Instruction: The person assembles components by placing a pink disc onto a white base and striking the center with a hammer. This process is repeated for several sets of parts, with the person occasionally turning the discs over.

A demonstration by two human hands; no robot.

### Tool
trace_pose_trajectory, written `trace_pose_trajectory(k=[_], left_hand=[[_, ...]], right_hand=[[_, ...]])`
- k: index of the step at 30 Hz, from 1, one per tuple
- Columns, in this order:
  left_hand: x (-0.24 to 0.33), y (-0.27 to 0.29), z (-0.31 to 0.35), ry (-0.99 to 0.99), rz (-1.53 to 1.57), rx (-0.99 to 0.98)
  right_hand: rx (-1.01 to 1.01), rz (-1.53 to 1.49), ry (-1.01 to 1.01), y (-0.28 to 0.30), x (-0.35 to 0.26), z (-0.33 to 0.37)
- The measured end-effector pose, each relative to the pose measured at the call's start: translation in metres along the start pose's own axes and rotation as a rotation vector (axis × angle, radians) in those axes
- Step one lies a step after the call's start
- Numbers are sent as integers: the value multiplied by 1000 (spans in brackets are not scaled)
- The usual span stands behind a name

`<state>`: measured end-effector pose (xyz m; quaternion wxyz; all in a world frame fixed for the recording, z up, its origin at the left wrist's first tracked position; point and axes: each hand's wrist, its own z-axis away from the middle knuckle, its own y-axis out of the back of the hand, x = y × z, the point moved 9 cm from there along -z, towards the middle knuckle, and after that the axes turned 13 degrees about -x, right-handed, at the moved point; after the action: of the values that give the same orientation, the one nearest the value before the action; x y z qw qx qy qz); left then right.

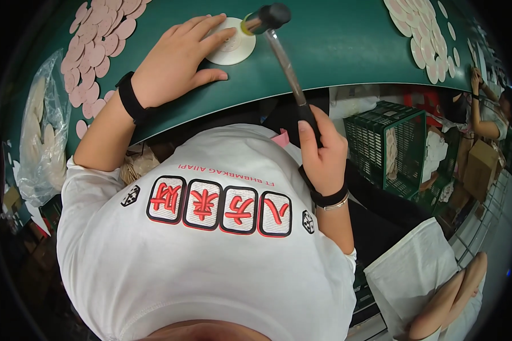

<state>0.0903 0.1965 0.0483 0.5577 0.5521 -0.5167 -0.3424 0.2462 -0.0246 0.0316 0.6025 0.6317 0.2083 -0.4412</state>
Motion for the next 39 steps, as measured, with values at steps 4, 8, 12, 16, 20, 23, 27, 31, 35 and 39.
trace_pose_trajectory(k=[4, 8, 12, 16, 20, 23, 27, 31, 35, 39], left_hand=[[2, -8, -5, -18, -41, -80], [9, 1, -6, -8, -29, -53], [-11, 19, -11, 139, 351, -66], [-28, -2, -4, 344, 1138, -198], [-15, -24, 2, 383, 1616, -295], [-4, -35, 5, 385, 1781, -395], [-5, -43, 4, 360, 1875, -475], [1, -45, -1, 398, 1979, -449], [12, -36, -6, 225, 1729, -507], [3, -35, 1, 243, 1772, -464]], right_hand=[[34, -214, -136, -4, 25, -4], [42, -273, -132, -2, 24, -11], [39, -391, -131, -2, 12, -21], [-19, -576, -113, -12, -12, -39], [-66, -726, -103, -17, -33, -56], [-70, -798, -137, -19, -33, -62], [-60, -857, -163, -21, -30, -67], [-42, -908, -166, -23, -29, -70], [-14, -937, -185, -19, -19, -74], [167, -873, -151, 36, 16, -100]])
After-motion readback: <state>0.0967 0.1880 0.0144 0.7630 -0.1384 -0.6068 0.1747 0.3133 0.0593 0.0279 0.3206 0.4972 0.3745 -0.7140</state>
